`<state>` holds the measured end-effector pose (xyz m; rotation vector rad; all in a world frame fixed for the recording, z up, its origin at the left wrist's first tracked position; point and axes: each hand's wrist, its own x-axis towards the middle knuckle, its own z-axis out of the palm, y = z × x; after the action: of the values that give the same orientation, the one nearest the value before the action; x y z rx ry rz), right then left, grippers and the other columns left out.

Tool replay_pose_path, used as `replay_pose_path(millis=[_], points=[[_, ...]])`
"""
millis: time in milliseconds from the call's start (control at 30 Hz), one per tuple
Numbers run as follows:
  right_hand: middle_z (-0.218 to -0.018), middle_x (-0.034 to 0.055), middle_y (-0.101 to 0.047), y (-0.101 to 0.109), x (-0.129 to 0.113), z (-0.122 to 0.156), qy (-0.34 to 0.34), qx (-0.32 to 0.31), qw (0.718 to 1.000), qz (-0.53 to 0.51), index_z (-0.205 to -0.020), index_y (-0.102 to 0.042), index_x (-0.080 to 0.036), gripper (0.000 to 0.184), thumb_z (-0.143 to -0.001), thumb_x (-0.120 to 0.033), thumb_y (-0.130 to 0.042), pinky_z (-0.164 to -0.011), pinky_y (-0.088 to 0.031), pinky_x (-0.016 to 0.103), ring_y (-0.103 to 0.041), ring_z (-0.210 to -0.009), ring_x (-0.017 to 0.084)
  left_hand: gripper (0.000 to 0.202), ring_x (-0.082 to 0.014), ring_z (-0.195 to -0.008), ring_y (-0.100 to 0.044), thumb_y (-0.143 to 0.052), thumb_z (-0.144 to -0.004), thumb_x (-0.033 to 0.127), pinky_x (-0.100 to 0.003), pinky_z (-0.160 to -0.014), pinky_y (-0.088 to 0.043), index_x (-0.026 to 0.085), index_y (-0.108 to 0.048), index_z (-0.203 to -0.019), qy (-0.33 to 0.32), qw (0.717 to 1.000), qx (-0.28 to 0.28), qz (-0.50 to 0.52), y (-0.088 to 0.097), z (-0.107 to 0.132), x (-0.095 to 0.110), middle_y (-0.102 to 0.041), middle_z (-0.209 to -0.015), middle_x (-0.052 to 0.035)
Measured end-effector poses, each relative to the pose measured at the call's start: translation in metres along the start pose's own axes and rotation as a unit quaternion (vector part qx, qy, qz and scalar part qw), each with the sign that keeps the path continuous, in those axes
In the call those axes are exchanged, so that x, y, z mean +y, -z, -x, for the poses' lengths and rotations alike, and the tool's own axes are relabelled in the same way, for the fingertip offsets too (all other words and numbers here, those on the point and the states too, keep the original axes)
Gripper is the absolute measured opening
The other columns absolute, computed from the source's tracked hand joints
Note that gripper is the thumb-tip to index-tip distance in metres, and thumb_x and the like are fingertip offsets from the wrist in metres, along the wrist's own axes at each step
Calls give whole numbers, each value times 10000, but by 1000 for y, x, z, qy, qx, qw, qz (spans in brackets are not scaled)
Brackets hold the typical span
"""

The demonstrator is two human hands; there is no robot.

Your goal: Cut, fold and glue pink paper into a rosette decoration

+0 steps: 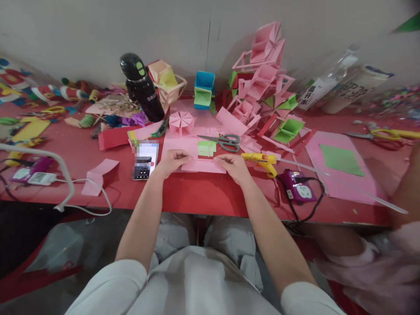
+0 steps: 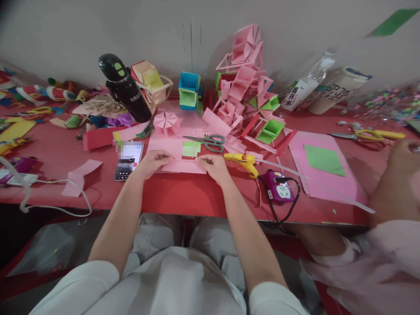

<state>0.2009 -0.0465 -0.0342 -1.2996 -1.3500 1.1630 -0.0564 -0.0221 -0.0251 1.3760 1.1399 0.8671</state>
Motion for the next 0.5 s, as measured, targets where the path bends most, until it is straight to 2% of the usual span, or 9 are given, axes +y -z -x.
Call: replay_pose_path(millis=[100,267,500], points=[[-780,39,-765,-1,-1,1,-5,2,1000,-6,-811,-793,-207,310,-667,-480,-802,-710,-532,322,-666,-716,178,347,-147,-704,-595,-808,-689,440,-271,-660,-448,144,-770,-865,1,1000,-18,-11,-3,-1,-2,-733,-815,-63],[-777,40,-760,-3,-1,1,-12,10,1000,-14,-802,-786,-204,310,-640,-466,-818,-699,-534,318,-666,-709,174,323,-175,-749,-636,-817,-686,419,-291,-687,-484,154,-784,-868,-9,1000,-14,-19,-5,-2,-4,-753,-853,-74],[-806,38,-761,-3,0,0,-4,3,1000,-22,-801,-776,-214,291,-637,-449,-825,-734,-540,326,-664,-732,174,281,-160,-754,-640,-823,-694,373,-282,-699,-487,153,-779,-863,-12,1000,-9,-1,-4,-2,-4,-749,-861,-68]])
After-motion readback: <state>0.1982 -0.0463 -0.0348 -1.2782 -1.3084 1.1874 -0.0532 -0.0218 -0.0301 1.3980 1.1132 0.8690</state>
